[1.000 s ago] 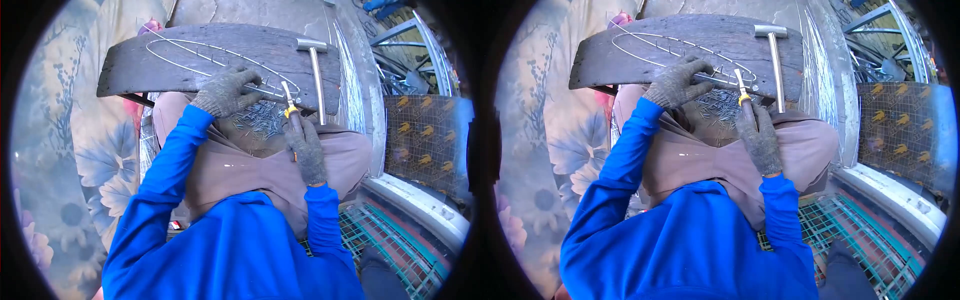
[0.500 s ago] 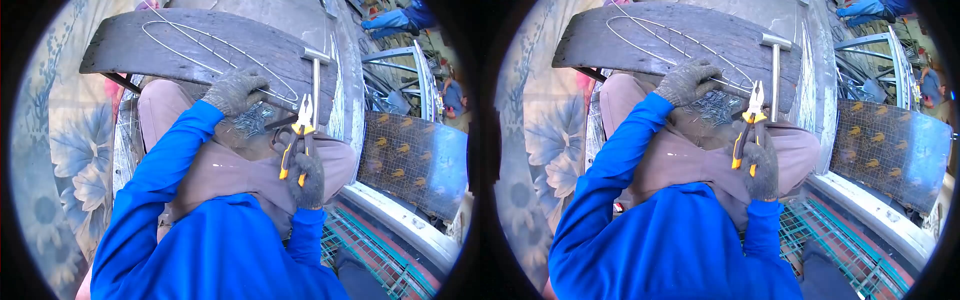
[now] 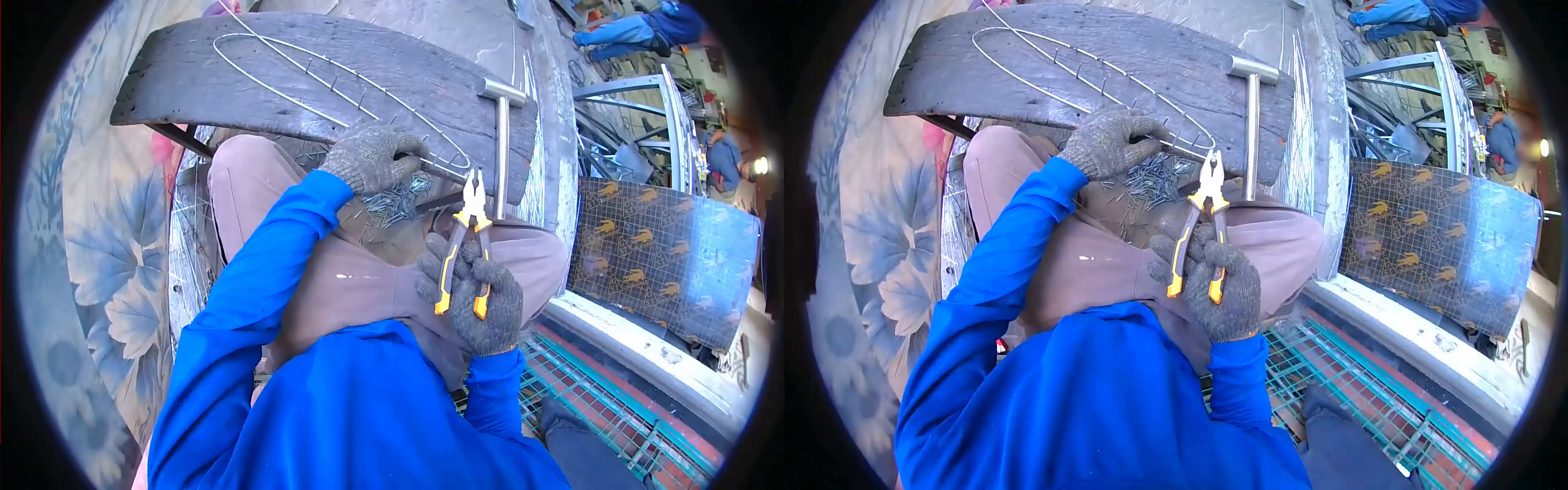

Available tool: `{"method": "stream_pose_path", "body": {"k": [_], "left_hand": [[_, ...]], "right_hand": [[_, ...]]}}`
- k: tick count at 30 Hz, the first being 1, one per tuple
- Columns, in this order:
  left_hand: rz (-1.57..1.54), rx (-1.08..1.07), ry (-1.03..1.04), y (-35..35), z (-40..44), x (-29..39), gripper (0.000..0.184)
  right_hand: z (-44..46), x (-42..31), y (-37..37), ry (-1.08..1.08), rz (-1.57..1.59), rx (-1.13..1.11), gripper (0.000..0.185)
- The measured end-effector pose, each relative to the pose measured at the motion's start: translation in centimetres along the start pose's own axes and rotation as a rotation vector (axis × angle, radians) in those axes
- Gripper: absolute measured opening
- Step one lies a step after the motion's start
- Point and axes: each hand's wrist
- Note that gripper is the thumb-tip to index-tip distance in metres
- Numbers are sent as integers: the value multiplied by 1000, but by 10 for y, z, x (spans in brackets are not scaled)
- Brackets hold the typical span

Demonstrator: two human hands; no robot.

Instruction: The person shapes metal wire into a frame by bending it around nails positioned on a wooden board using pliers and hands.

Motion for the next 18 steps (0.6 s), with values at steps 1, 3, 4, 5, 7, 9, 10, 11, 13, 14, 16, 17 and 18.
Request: {"method": "stream_pose_path", "body": {"k": [1, 3, 4, 5, 7, 9, 10, 11, 13, 14, 16, 17, 18], "left_hand": [[-34, 8, 11, 2, 1, -2, 27], [-2, -3, 0, 0, 1, 0, 28], [29, -14, -14, -1, 1, 1, 28], [30, -14, -12, 0, 1, 0, 28], [0, 22, 10, 3, 1, -2, 29], [12, 1, -7, -1, 1, 1, 29], [23, -19, -25, -2, 1, 2, 29], [24, -20, -25, -2, 0, 1, 29], [-29, -3, -9, 0, 0, 1, 29], [-30, -3, -9, 0, 0, 1, 29], [-55, -7, -20, 0, 0, 2, 29], [-54, -7, -20, 0, 1, 2, 29], [-33, -20, -20, 0, 1, 1, 28]], "right_hand": [[2, -1, 5, 29, 159, 8, 51], [7, -1, 6, 65, 235, 16, 55], [9, -1, 7, 104, 311, 25, 59], [10, 0, 8, 102, 311, 25, 59], [13, 2, 10, 104, 353, -5, 66], [12, 0, 13, 102, 364, -5, 65], [12, 0, 14, 101, 373, -4, 65], [13, -1, 14, 100, 374, -4, 65], [15, -3, 11, 123, 356, 18, 64], [16, -4, 11, 123, 356, 18, 64], [18, -5, 11, 155, 370, 39, 64], [18, -5, 11, 156, 370, 38, 64], [19, -4, 11, 150, 391, 12, 64]]}}
Point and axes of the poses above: each hand's wrist, its own z-axis towards the middle knuckle, its own y-axis out of the palm, x = y × z, and after that the axes turned 12 degrees about -y, right-handed
